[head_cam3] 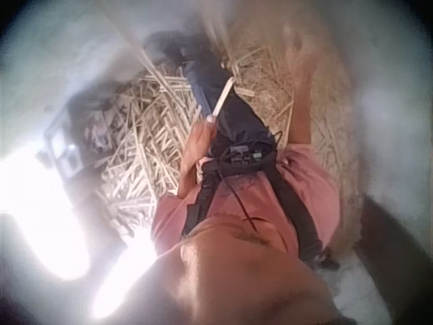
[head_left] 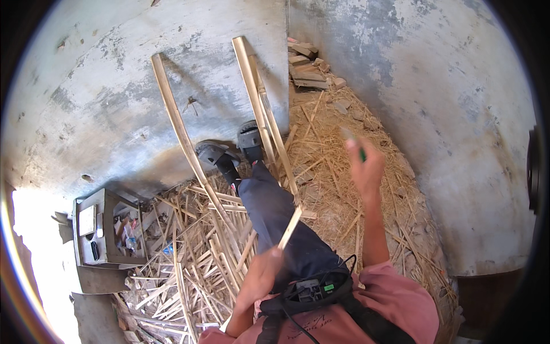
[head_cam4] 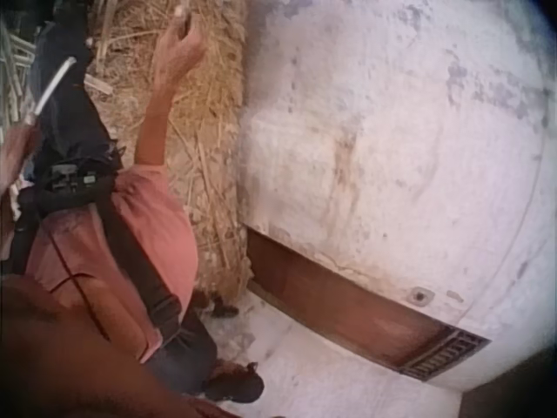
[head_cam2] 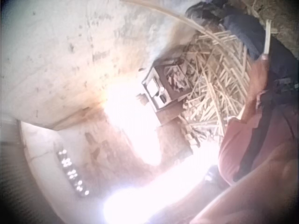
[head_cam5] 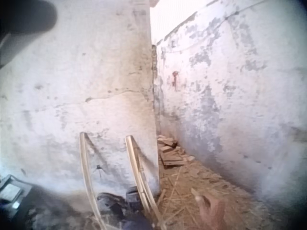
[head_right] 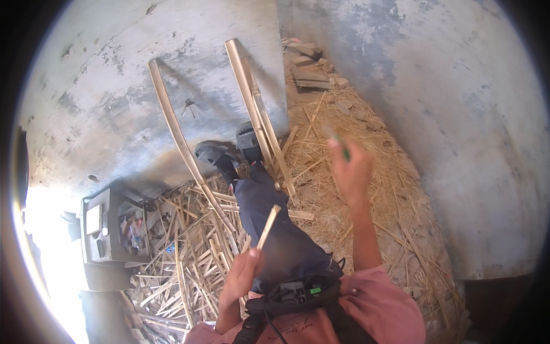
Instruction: The person whittles a thin strip of wood using a utility knife, removing small shavings while sitting among wood debris.
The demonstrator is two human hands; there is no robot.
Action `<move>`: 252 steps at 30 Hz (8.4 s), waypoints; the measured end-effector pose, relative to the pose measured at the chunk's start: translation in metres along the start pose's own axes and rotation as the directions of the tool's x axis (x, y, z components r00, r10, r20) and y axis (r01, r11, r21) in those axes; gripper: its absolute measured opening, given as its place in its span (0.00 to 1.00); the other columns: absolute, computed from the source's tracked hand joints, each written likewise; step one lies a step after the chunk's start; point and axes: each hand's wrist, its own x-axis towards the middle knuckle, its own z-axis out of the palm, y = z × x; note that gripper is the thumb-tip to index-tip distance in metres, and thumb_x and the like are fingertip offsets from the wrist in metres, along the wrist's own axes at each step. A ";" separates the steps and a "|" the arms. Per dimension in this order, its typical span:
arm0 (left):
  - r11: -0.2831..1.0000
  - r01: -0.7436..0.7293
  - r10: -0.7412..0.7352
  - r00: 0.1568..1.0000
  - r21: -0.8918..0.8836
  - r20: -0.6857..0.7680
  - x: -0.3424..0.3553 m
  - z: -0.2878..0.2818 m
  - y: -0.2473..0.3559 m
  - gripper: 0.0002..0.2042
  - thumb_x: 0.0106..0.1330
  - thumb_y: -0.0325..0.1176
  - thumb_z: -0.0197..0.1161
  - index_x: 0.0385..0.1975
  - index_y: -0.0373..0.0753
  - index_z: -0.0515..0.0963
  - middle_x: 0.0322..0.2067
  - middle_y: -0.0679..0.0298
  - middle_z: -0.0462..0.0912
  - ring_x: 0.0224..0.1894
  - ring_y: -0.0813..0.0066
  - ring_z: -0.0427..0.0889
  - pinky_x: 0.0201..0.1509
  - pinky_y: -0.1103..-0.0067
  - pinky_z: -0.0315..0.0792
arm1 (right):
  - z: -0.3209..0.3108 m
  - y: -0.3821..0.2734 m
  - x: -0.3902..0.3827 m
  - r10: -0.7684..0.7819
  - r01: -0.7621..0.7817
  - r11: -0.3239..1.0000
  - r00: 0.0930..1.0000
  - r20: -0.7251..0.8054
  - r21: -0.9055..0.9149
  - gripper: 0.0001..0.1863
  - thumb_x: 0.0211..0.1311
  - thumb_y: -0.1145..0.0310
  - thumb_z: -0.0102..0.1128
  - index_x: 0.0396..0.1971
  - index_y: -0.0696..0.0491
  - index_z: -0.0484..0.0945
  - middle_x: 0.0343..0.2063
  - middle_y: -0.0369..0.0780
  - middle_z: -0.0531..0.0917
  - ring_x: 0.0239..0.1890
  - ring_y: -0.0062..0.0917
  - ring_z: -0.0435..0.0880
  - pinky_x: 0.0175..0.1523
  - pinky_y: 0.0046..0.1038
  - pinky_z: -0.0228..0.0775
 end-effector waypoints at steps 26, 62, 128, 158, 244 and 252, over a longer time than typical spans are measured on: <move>0.948 0.049 0.016 0.980 0.316 -0.200 0.025 0.009 0.029 0.22 0.88 0.44 0.40 0.40 0.32 0.76 0.25 0.38 0.76 0.32 0.28 0.75 0.36 0.52 0.66 | 0.023 -0.037 -0.075 -0.647 0.598 0.763 0.710 0.278 0.246 0.19 0.61 0.45 0.76 0.28 0.46 0.85 0.18 0.32 0.80 0.18 0.29 0.81 0.23 0.32 0.68; 0.914 0.090 0.062 0.932 0.396 -0.357 0.002 -0.011 0.002 0.18 0.84 0.40 0.55 0.34 0.32 0.77 0.16 0.53 0.72 0.17 0.64 0.72 0.25 0.66 0.63 | 0.003 0.055 -0.045 0.097 -0.314 0.865 0.870 0.484 0.391 0.15 0.79 0.54 0.61 0.44 0.52 0.86 0.26 0.27 0.72 0.28 0.13 0.68 0.37 0.21 0.61; 0.984 0.029 -0.033 0.999 -0.178 -0.018 0.034 -0.002 0.037 0.18 0.89 0.43 0.47 0.35 0.40 0.73 0.17 0.77 0.63 0.16 0.90 0.57 0.19 0.84 0.51 | 0.001 -0.052 -0.061 -0.694 0.664 0.719 0.671 0.260 0.206 0.17 0.60 0.47 0.76 0.35 0.45 0.87 0.19 0.31 0.79 0.18 0.26 0.81 0.24 0.29 0.69; 0.922 0.201 -0.120 0.961 -0.331 0.250 0.038 0.000 0.011 0.25 0.86 0.58 0.44 0.45 0.39 0.74 0.23 0.76 0.62 0.21 0.88 0.56 0.24 0.84 0.54 | 0.015 -0.050 -0.066 -0.131 -0.514 0.600 0.693 0.709 0.613 0.12 0.75 0.63 0.69 0.41 0.58 0.88 0.33 0.34 0.87 0.35 0.13 0.81 0.42 0.20 0.72; 0.990 -0.086 0.099 0.988 0.108 -0.121 -0.017 0.000 0.044 0.20 0.85 0.45 0.51 0.32 0.37 0.71 0.17 0.64 0.70 0.18 0.70 0.70 0.25 0.70 0.61 | -0.004 -0.004 0.031 -0.007 0.000 0.997 0.996 0.093 0.079 0.19 0.77 0.55 0.62 0.39 0.56 0.89 0.26 0.36 0.87 0.25 0.22 0.82 0.31 0.31 0.69; 0.665 0.241 -0.029 0.954 -0.707 0.298 -0.013 -0.046 -0.024 0.26 0.84 0.61 0.46 0.31 0.46 0.64 0.19 0.76 0.57 0.17 0.87 0.50 0.19 0.82 0.44 | -0.005 0.016 0.002 -0.039 -0.058 0.892 0.978 0.204 0.448 0.19 0.86 0.52 0.49 0.42 0.49 0.82 0.20 0.25 0.66 0.19 0.08 0.60 0.23 0.16 0.48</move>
